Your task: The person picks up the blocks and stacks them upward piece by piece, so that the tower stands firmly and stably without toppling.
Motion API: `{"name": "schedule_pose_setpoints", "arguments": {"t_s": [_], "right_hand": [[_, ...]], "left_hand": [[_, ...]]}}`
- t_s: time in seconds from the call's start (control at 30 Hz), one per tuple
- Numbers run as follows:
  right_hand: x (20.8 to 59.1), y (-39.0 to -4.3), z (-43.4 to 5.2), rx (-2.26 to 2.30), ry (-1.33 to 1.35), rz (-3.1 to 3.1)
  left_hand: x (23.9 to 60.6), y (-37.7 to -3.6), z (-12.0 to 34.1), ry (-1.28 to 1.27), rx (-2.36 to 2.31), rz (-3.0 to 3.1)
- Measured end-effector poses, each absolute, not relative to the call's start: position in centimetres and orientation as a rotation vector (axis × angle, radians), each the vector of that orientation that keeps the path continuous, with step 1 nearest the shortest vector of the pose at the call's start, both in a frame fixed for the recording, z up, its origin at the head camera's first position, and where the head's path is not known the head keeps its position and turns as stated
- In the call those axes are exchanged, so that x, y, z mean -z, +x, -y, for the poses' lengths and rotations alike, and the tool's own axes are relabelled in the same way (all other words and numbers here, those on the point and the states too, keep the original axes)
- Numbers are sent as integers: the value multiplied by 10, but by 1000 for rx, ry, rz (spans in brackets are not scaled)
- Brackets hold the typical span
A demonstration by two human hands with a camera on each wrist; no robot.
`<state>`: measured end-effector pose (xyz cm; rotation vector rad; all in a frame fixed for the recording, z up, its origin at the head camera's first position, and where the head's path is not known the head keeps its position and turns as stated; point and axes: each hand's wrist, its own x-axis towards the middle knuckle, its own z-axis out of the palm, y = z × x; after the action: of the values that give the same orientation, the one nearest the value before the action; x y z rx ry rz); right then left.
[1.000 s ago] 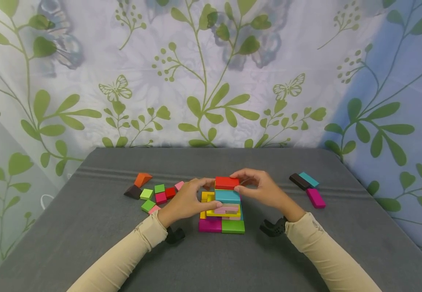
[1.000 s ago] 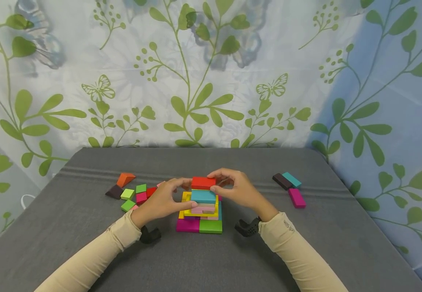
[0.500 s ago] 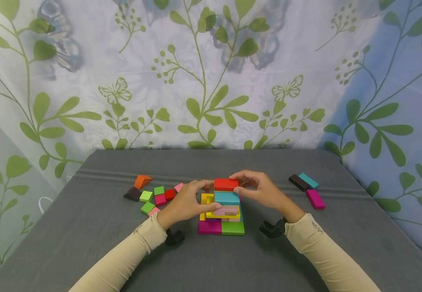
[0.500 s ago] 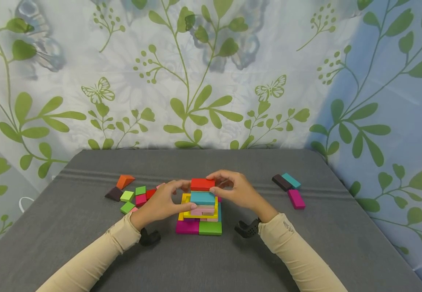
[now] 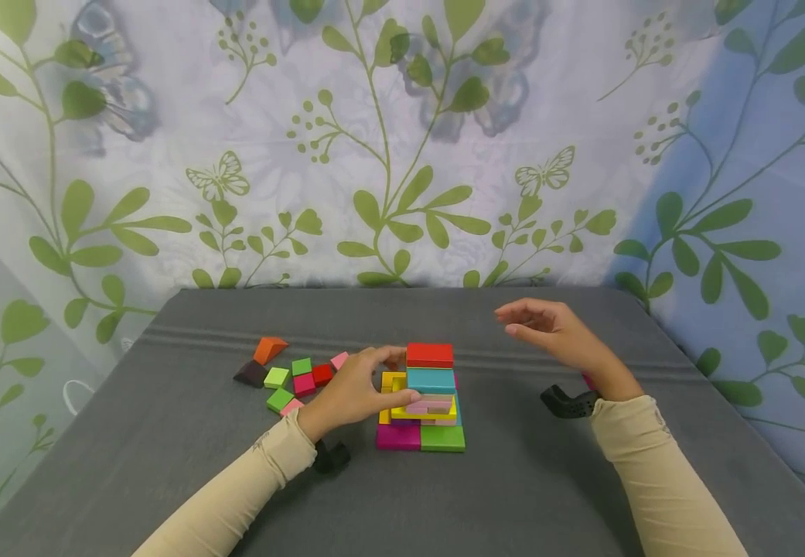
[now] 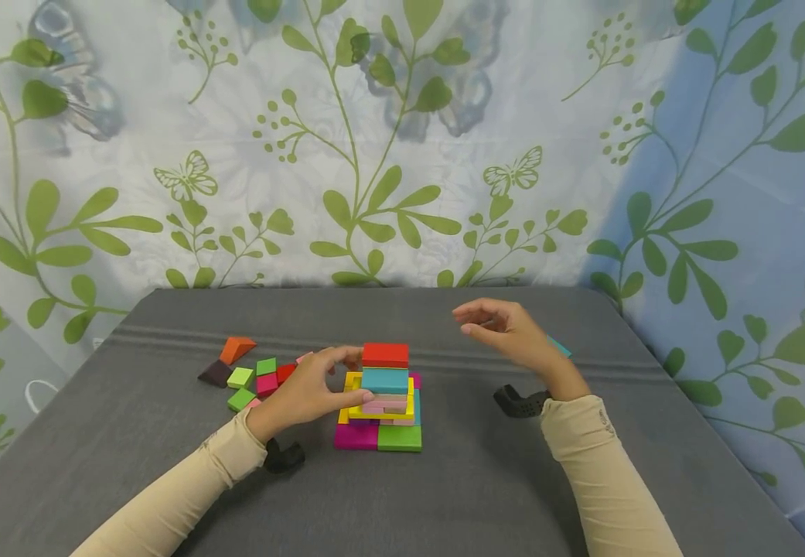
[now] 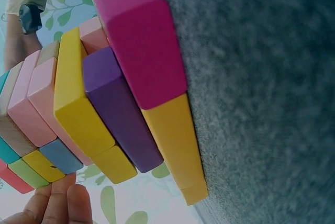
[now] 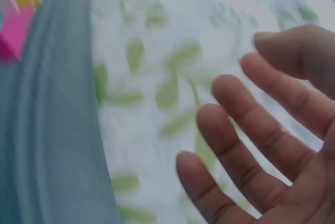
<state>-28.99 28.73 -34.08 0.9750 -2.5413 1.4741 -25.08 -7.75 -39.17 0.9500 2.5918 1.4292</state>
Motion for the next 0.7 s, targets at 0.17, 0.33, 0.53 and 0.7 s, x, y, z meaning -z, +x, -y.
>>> {"name": "schedule_pose_setpoints", "arguments": {"t_s": [0.17,0.33,0.53,0.7], "right_hand": [[345,-298,-342,-1432,759,2638],[361,-301,-391,-1281,540,2802],[379,-302,-428,-1140,554,2997],[392,-306,-443,-1345,741,3013]], "left_hand": [[393,-250,79,935,-1425,-2590],[392,-250,79,941,-1418,-2590],[390,-251,78,942,-1411,-2599],[390,-251,78,940,-1414,-2590]]}}
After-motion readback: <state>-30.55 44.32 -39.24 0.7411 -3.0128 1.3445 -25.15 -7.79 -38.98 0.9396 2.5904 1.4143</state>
